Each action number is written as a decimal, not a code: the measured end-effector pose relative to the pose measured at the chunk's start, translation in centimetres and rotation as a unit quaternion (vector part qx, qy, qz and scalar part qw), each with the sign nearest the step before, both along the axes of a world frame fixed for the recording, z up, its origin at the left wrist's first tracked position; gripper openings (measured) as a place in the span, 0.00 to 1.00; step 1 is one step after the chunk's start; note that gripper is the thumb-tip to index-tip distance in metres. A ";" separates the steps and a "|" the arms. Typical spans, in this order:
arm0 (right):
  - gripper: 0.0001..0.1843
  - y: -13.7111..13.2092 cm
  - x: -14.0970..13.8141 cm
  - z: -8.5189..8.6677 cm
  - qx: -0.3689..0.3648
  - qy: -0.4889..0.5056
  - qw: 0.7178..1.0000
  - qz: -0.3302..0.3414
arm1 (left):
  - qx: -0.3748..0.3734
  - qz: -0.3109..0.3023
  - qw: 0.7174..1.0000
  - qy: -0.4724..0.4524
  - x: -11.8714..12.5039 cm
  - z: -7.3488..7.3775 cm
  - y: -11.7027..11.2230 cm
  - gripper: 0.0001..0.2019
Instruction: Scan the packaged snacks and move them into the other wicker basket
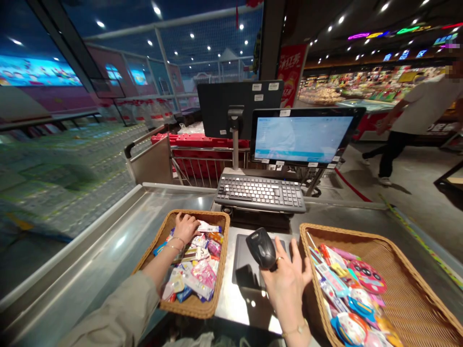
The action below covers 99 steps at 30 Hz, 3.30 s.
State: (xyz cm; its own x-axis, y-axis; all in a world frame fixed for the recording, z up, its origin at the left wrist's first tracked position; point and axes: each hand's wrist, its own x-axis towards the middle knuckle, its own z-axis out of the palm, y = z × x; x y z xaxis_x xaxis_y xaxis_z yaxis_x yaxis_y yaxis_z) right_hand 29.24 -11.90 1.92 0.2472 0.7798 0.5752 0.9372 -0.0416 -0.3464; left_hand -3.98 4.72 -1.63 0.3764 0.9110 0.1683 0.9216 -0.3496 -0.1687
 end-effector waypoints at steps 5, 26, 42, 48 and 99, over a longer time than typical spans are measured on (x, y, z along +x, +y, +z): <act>0.15 -0.2 0.4 0.3 0.015 -0.022 1.000 0.000 | 0.018 0.008 1.000 -0.009 0.2 0.0 -0.8 0.10; 0.10 -2.3 -0.5 2.2 -0.002 -0.002 0.999 0.038 | 0.211 -0.034 0.966 -0.147 6.5 6.0 -6.9 0.10; 0.10 -4.6 0.5 2.9 -0.015 0.004 1.000 0.026 | 0.280 -0.107 0.938 -0.171 13.0 6.6 -8.7 0.12; 0.10 -5.2 0.8 3.0 -0.021 0.010 1.000 0.005 | 0.281 -0.119 0.935 -0.179 14.0 6.6 -8.5 0.12; 0.20 -9.9 9.2 2.4 -0.004 -0.031 0.982 -0.189 | 0.240 -0.262 0.908 -0.223 26.4 7.9 -7.5 0.12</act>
State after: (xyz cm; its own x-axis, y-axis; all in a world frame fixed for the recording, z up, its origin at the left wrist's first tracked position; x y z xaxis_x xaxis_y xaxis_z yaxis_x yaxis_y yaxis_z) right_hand 38.44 -21.85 4.30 0.4841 0.6441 0.5922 0.8738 -0.3920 -0.2878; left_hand 22.43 -2.76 6.24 0.5336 0.4073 0.7412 0.6636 -0.7449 -0.0684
